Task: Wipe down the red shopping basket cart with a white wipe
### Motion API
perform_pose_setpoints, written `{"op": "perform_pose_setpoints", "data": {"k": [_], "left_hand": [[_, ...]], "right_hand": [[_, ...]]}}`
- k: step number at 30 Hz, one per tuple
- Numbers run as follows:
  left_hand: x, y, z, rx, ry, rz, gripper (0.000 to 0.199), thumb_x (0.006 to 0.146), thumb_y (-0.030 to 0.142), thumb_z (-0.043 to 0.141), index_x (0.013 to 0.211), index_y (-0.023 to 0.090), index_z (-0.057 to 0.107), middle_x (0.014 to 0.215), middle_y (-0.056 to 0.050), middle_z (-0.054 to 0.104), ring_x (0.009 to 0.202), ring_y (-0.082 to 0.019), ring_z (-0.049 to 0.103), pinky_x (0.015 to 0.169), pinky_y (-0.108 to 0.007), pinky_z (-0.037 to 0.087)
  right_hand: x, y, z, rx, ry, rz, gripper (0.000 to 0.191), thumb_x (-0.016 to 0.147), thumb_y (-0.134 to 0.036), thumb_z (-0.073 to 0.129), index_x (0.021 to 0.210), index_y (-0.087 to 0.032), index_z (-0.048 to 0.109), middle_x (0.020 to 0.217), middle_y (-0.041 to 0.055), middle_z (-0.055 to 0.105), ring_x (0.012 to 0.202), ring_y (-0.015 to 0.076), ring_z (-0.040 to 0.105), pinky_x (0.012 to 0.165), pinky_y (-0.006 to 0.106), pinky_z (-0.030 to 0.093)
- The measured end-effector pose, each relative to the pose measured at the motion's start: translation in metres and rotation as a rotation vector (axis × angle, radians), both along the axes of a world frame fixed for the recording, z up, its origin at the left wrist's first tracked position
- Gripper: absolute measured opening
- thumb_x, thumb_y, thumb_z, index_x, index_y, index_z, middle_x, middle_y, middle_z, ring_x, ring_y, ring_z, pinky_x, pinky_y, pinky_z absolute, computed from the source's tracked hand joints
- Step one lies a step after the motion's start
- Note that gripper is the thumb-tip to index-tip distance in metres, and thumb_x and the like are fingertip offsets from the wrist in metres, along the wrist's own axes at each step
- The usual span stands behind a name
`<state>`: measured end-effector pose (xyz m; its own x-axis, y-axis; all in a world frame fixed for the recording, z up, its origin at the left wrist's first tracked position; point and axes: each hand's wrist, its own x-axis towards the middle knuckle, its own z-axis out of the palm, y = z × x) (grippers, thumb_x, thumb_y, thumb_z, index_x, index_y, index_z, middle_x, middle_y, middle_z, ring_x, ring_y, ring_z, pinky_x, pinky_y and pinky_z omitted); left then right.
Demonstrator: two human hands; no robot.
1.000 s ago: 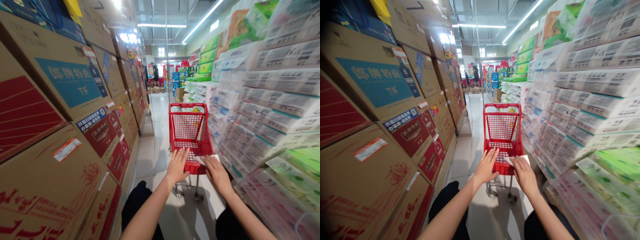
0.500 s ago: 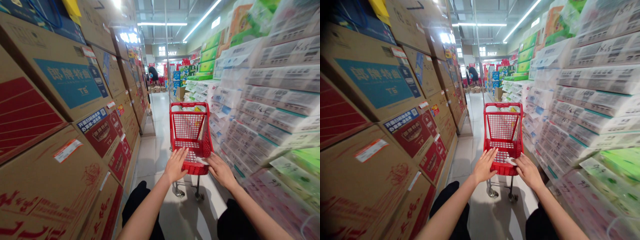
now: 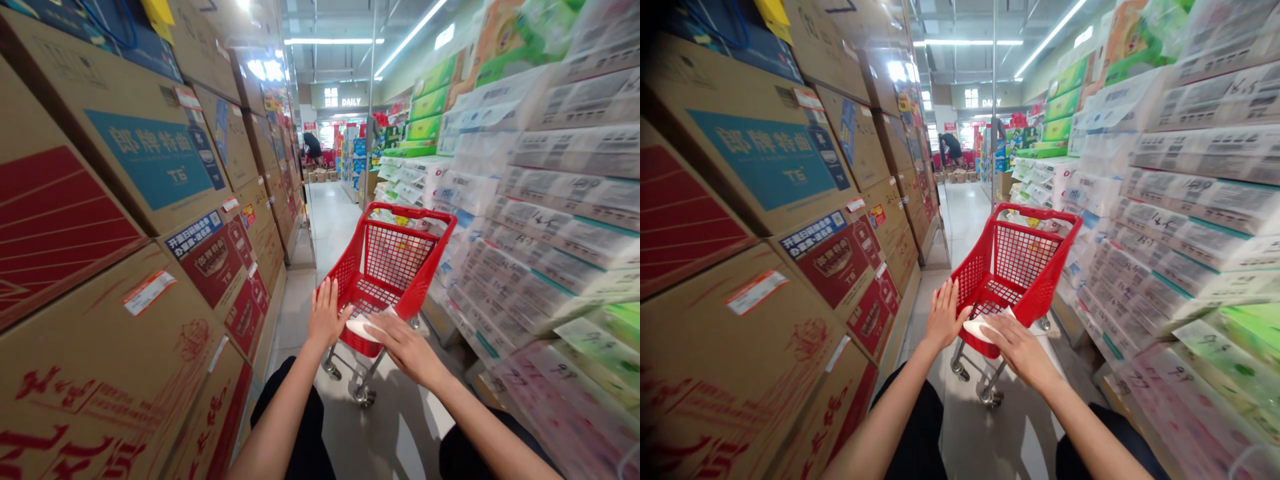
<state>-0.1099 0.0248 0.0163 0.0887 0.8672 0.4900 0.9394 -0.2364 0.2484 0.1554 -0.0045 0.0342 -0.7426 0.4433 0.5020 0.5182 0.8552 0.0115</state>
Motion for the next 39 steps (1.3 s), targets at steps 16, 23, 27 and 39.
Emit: {"op": "perform_pose_setpoints", "data": {"k": [16,23,27,39], "left_hand": [[0.022,-0.013,0.004,-0.088,-0.067,-0.268,0.099,0.097,0.065,0.052,0.166,0.021,-0.005,0.174,-0.01,0.007,0.16,-0.028,0.008,0.129,-0.051,0.018],[0.031,-0.014,0.008,-0.127,-0.041,-0.312,0.121,0.082,0.082,0.061,0.166,0.022,-0.002,0.174,-0.01,0.003,0.16,-0.032,0.006,0.129,-0.054,0.016],[0.04,-0.014,0.008,-0.133,-0.01,-0.306,0.132,0.074,0.085,0.066,0.166,0.02,-0.002,0.174,-0.012,0.004,0.16,-0.032,0.005,0.129,-0.055,0.013],[0.045,-0.015,0.006,-0.111,-0.01,-0.296,0.119,0.084,0.075,0.063,0.166,0.019,-0.001,0.173,-0.012,0.009,0.16,-0.032,0.01,0.128,-0.055,0.017]], "right_hand": [[-0.003,0.011,-0.006,-0.034,0.01,0.008,0.063,0.1,-0.012,0.042,0.161,-0.026,0.034,0.157,0.0075,0.049,0.148,0.0214,0.041,0.123,0.051,0.036],[0.04,0.049,-0.005,-0.032,0.143,-0.238,0.067,0.1,-0.013,0.04,0.163,-0.032,0.029,0.163,0.0058,0.042,0.151,0.023,0.038,0.123,0.055,0.034],[0.02,0.024,-0.009,-0.016,0.108,-0.177,0.066,0.099,-0.013,0.045,0.162,-0.029,0.033,0.158,0.0063,0.048,0.149,0.0241,0.041,0.123,0.054,0.035],[0.042,0.061,0.005,-0.023,0.114,-0.186,0.06,0.095,-0.012,0.044,0.153,-0.03,0.048,0.148,0.0061,0.059,0.139,0.0229,0.052,0.122,0.058,0.033]]}}
